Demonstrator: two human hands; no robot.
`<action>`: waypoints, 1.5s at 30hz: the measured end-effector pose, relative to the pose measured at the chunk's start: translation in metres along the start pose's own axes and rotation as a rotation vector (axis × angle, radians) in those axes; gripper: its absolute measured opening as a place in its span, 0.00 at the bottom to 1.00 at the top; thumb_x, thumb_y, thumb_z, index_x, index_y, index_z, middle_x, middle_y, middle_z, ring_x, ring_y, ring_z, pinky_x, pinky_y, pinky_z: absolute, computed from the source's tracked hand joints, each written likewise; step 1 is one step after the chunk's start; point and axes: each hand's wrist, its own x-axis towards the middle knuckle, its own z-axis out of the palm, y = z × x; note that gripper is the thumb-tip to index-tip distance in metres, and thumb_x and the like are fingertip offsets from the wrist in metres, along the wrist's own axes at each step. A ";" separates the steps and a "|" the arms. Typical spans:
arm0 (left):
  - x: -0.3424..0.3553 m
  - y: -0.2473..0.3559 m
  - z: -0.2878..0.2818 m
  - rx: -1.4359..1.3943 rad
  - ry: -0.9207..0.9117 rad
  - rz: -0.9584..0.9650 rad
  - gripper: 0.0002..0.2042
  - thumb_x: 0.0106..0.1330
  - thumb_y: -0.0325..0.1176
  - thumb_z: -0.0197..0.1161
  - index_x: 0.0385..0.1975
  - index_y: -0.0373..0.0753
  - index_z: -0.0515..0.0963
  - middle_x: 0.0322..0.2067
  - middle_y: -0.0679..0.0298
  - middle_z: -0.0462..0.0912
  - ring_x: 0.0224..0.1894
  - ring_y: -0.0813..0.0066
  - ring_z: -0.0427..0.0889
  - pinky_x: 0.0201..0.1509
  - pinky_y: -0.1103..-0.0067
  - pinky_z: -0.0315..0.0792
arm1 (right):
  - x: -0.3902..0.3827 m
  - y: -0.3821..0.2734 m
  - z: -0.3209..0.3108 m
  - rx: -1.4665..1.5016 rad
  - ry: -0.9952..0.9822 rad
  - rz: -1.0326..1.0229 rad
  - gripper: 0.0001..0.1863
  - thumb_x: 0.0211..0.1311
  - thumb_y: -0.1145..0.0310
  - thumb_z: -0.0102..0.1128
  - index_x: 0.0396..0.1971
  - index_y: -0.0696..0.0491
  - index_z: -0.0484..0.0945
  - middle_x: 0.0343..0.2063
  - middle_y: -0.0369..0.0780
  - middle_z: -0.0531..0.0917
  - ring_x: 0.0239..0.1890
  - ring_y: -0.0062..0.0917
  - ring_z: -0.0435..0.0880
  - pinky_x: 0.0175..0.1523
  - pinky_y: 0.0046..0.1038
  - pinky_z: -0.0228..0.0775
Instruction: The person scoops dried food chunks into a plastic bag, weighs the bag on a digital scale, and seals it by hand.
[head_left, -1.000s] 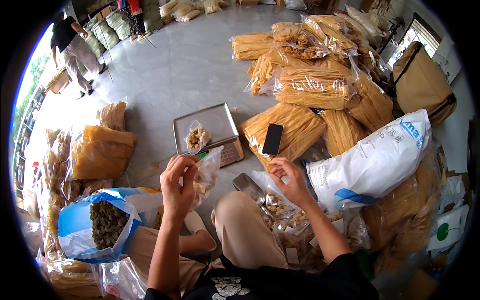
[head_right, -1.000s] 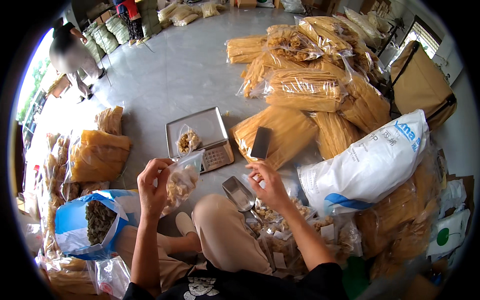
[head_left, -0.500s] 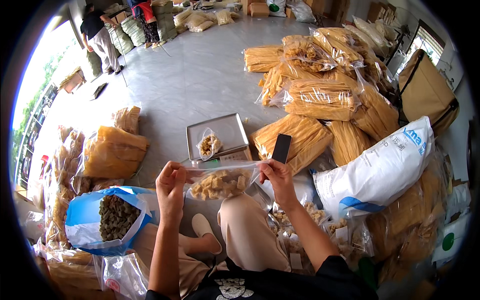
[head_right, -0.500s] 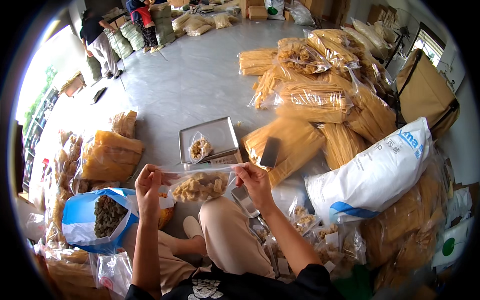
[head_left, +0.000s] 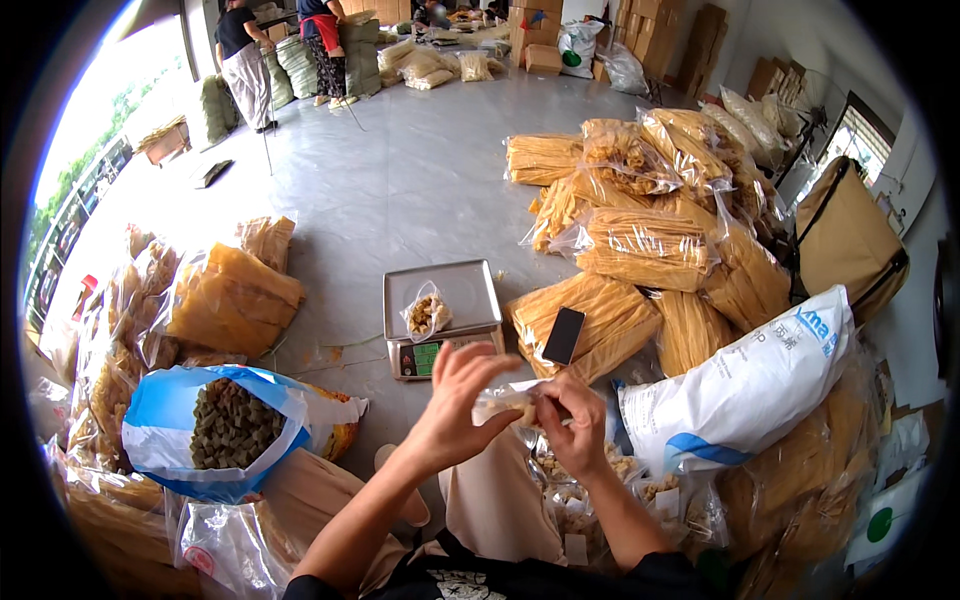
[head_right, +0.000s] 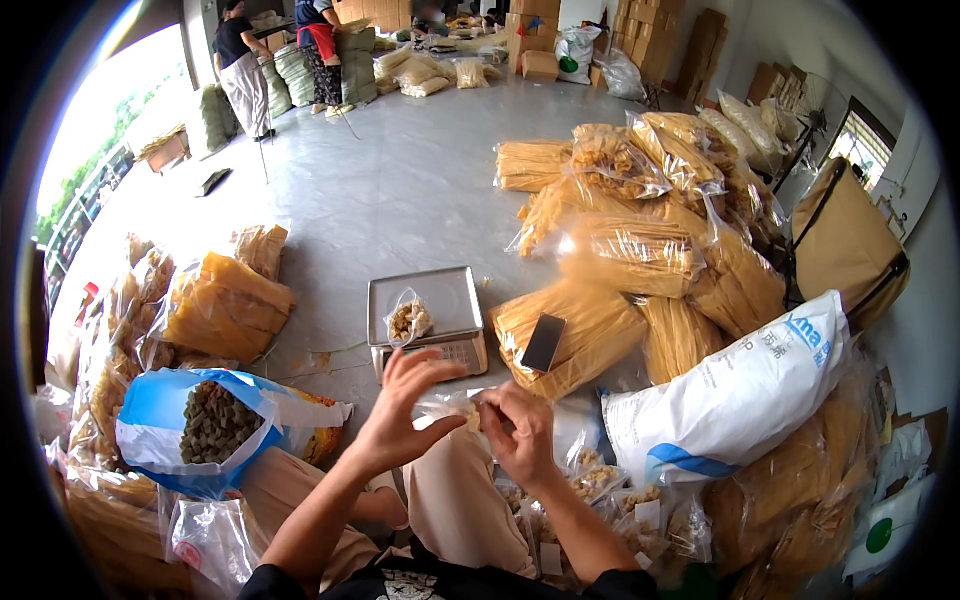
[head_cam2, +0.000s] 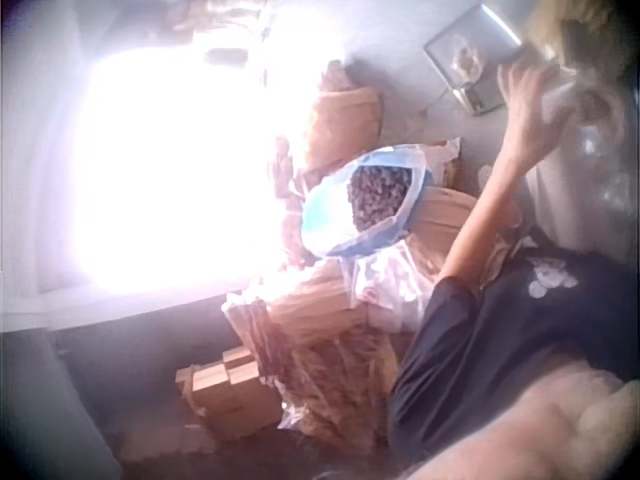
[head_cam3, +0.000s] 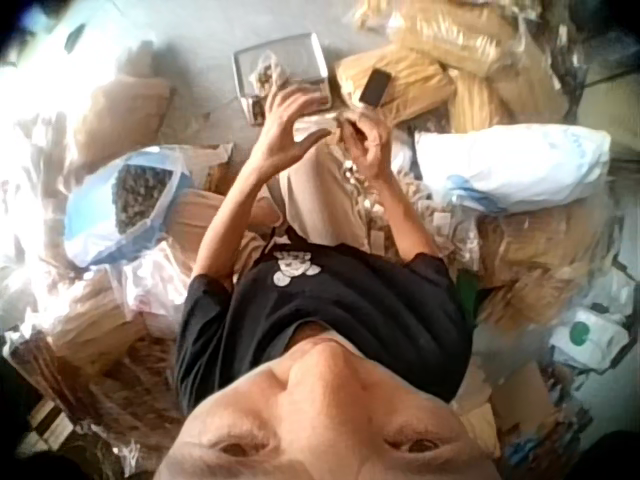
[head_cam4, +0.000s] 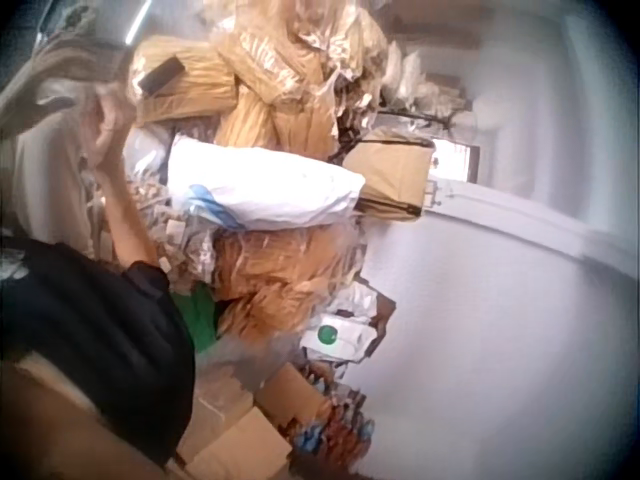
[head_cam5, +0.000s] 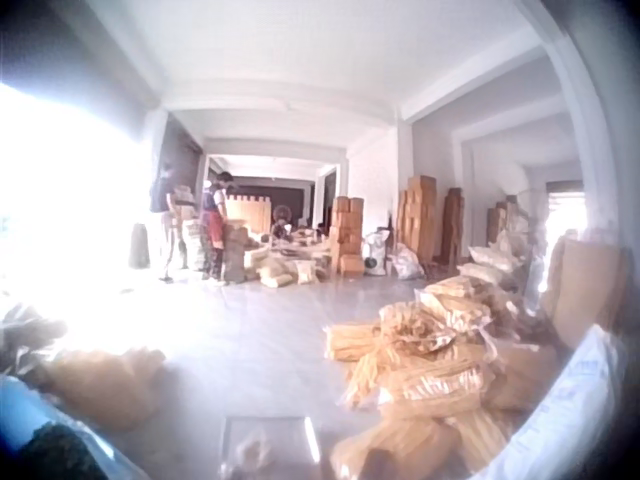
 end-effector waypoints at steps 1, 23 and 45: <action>0.000 -0.003 0.002 -0.013 -0.056 -0.011 0.16 0.51 0.31 0.68 0.41 0.43 0.77 0.41 0.64 0.79 0.51 0.65 0.73 0.69 0.60 0.44 | -0.002 -0.004 -0.002 -0.037 -0.019 -0.026 0.04 0.57 0.81 0.53 0.31 0.61 0.77 0.24 0.40 0.78 0.22 0.20 0.80 0.26 0.19 0.71; 0.014 0.006 0.009 -0.309 -0.103 0.182 0.04 0.50 0.25 0.65 0.24 0.35 0.77 0.25 0.60 0.77 0.32 0.62 0.75 0.42 0.72 0.67 | -0.021 -0.029 -0.007 0.263 0.215 0.121 0.04 0.60 0.78 0.56 0.26 0.61 0.73 0.22 0.36 0.76 0.16 0.13 0.73 0.20 0.14 0.64; -0.002 -0.061 -0.010 -0.332 -0.022 -0.025 0.04 0.52 0.23 0.64 0.26 0.31 0.78 0.26 0.59 0.79 0.32 0.65 0.76 0.39 0.75 0.70 | -0.027 -0.023 -0.047 0.331 0.457 0.143 0.06 0.64 0.70 0.51 0.28 0.55 0.70 0.23 0.35 0.72 0.14 0.10 0.59 0.19 0.11 0.48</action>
